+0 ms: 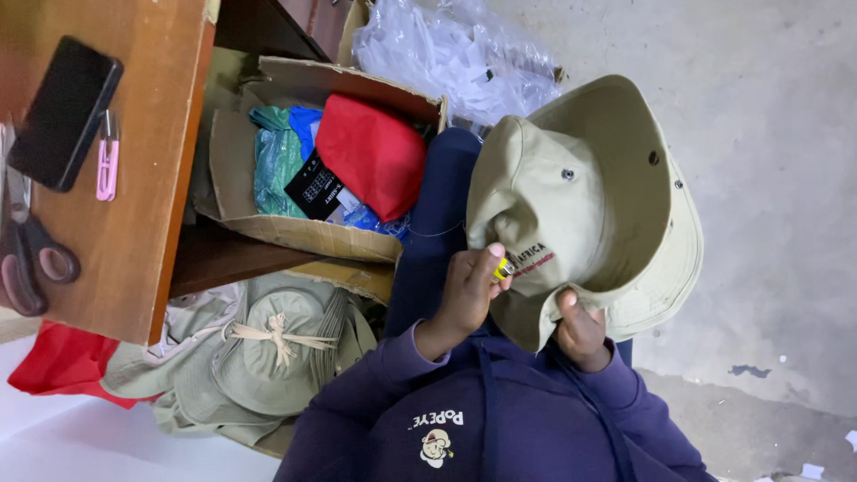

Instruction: The person uses a small yellow lighter to singe loose threads off the brim and interior of several tan hats, handling them one at a time and rotating them to reach different areas.

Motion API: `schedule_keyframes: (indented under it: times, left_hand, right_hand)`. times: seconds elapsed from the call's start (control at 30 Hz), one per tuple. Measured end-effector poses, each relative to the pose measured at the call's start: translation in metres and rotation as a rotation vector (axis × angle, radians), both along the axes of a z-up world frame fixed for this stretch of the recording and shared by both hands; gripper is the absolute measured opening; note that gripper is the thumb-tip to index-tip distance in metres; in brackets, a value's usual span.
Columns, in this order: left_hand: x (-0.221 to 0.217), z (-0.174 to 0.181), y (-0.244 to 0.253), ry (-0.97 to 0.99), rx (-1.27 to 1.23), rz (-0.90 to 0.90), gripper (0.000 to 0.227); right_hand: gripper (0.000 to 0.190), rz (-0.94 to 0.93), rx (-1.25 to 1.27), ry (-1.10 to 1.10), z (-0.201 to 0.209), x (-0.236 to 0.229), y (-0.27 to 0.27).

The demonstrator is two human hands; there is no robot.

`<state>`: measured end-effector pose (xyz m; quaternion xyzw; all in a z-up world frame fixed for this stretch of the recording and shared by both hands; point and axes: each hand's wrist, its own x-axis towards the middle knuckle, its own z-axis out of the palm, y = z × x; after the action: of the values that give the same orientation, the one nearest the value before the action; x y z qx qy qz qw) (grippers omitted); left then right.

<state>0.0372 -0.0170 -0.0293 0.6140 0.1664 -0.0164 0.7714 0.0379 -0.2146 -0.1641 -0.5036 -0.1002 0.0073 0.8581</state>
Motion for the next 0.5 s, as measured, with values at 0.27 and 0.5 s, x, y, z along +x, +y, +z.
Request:
schedule_keyframes:
  times: [0.27,0.5]
  left_hand:
    - [-0.002,-0.006,0.000,-0.042,0.126,0.135,0.056]
    - [-0.004,0.019,0.003,-0.064,0.067,0.138,0.057]
  right_hand:
    - [0.049,0.027,-0.070,-0.081,0.004,0.000,0.000]
    - [0.054,0.048,-0.069,-0.110,0.007,0.002,0.003]
